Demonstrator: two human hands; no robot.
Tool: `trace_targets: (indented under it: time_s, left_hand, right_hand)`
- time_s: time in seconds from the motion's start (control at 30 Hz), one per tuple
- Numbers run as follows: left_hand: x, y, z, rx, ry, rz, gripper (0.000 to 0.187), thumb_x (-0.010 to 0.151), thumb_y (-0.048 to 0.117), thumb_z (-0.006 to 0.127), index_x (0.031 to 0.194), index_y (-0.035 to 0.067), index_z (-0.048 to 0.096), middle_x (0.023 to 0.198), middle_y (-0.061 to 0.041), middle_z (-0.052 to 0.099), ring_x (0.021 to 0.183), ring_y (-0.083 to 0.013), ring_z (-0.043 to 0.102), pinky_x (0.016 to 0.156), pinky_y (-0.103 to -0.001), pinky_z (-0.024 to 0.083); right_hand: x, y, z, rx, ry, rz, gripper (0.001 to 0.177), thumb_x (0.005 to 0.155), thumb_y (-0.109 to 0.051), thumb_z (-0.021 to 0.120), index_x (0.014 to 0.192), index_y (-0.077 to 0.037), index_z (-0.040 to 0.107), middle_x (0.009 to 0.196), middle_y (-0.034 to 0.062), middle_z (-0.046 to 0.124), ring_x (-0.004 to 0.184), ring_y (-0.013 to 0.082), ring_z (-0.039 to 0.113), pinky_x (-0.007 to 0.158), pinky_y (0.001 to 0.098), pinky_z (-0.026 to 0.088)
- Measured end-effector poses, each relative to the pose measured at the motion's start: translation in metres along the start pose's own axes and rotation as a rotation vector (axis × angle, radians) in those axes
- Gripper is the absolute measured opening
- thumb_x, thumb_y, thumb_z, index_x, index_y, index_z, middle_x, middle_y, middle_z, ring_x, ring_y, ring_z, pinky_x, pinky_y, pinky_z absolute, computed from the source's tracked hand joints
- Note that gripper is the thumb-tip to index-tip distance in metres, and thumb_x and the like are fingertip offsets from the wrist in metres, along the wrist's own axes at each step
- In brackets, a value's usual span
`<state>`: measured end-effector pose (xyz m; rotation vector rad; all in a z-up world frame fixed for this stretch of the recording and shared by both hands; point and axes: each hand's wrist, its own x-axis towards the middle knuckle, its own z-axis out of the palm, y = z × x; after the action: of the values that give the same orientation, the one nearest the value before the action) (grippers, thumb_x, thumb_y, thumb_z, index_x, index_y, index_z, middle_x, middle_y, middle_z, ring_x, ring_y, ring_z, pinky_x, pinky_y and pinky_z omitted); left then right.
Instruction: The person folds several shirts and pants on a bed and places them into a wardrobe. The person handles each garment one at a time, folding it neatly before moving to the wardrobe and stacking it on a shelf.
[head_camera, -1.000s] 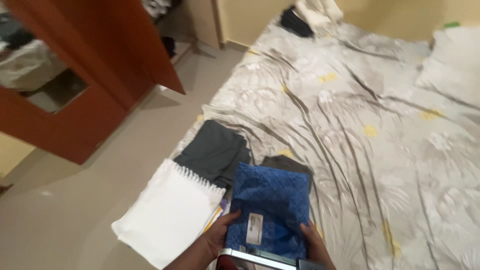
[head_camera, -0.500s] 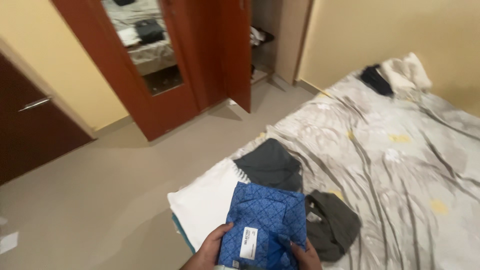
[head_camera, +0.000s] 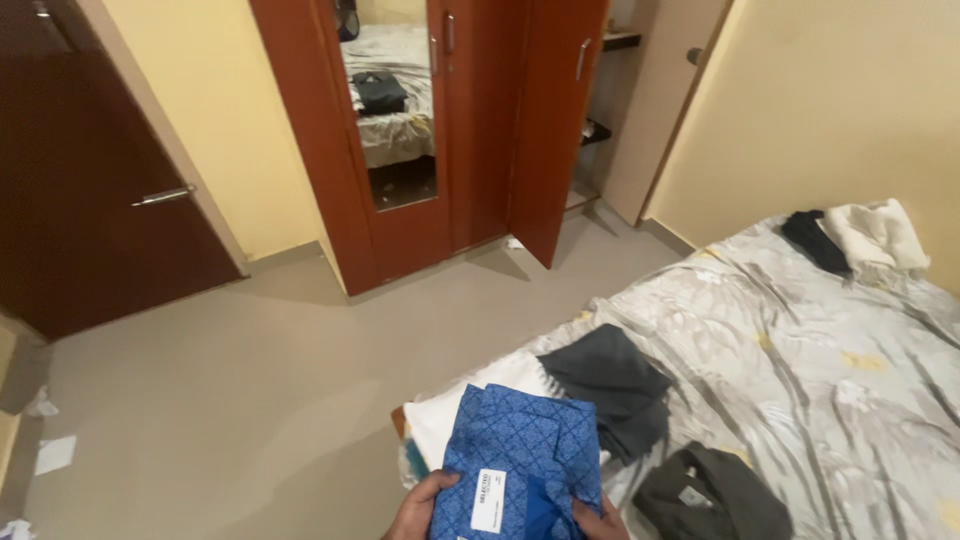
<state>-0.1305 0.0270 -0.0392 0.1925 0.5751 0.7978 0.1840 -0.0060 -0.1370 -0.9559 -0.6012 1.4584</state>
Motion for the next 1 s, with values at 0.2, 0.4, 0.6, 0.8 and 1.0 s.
trace_targets:
  time_s: [0.2,0.4,0.6,0.8,1.0]
  left_hand:
    - [-0.036,0.067,-0.029,0.001,0.013,-0.001,0.055,0.082,0.021,0.06,0.129,-0.007,0.064,0.108,-0.023,0.078,0.092,-0.0336,0.077,0.09,-0.045,0.062]
    - [-0.094,0.138,-0.036,-0.015,0.079,-0.001,0.054,0.084,0.027,0.062,0.13,-0.003,0.065,0.109,-0.02,0.078,0.092,-0.0329,0.076,0.087,-0.046,0.062]
    - [-0.129,0.179,-0.049,-0.017,0.22,0.009,0.052,0.084,0.031,0.063,0.127,0.002,0.066,0.111,-0.018,0.077,0.094,-0.0331,0.075,0.087,-0.048,0.061]
    - [-0.125,0.205,-0.053,-0.048,0.162,0.012,0.057,0.086,0.036,0.063,0.129,-0.002,0.066,0.114,-0.02,0.078,0.097,-0.0333,0.076,0.09,-0.047,0.061]
    - [-0.12,0.258,-0.061,0.065,0.291,0.026,0.058,0.089,0.042,0.06,0.13,0.001,0.066,0.114,-0.018,0.078,0.098,-0.0314,0.076,0.091,-0.046,0.06]
  right_hand:
    - [0.019,0.014,0.084,-0.091,-0.059,-0.005,0.047,0.088,0.001,0.063,0.134,0.011,0.061,0.125,0.0243,0.074,0.115,0.0318,0.071,0.104,0.0425,0.051]
    - [0.021,0.033,0.193,0.079,0.024,0.115,0.044,0.091,0.002,0.057,0.134,0.01,0.059,0.123,0.0259,0.073,0.109,0.0369,0.071,0.096,0.0501,0.056]
    - [0.021,0.032,0.255,0.062,-0.121,0.147,0.049,0.093,-0.005,0.056,0.14,0.005,0.051,0.132,0.0221,0.068,0.117,0.0319,0.069,0.099,0.0455,0.057]
    - [0.02,0.007,0.317,-0.021,-0.02,0.213,0.051,0.094,-0.011,0.057,0.142,0.006,0.052,0.129,0.0231,0.068,0.108,0.0337,0.07,0.092,0.0478,0.058]
    - [0.045,-0.004,0.366,0.009,-0.067,0.358,0.054,0.092,-0.02,0.056,0.141,0.001,0.051,0.127,0.0227,0.068,0.103,0.0354,0.072,0.084,0.0503,0.062]
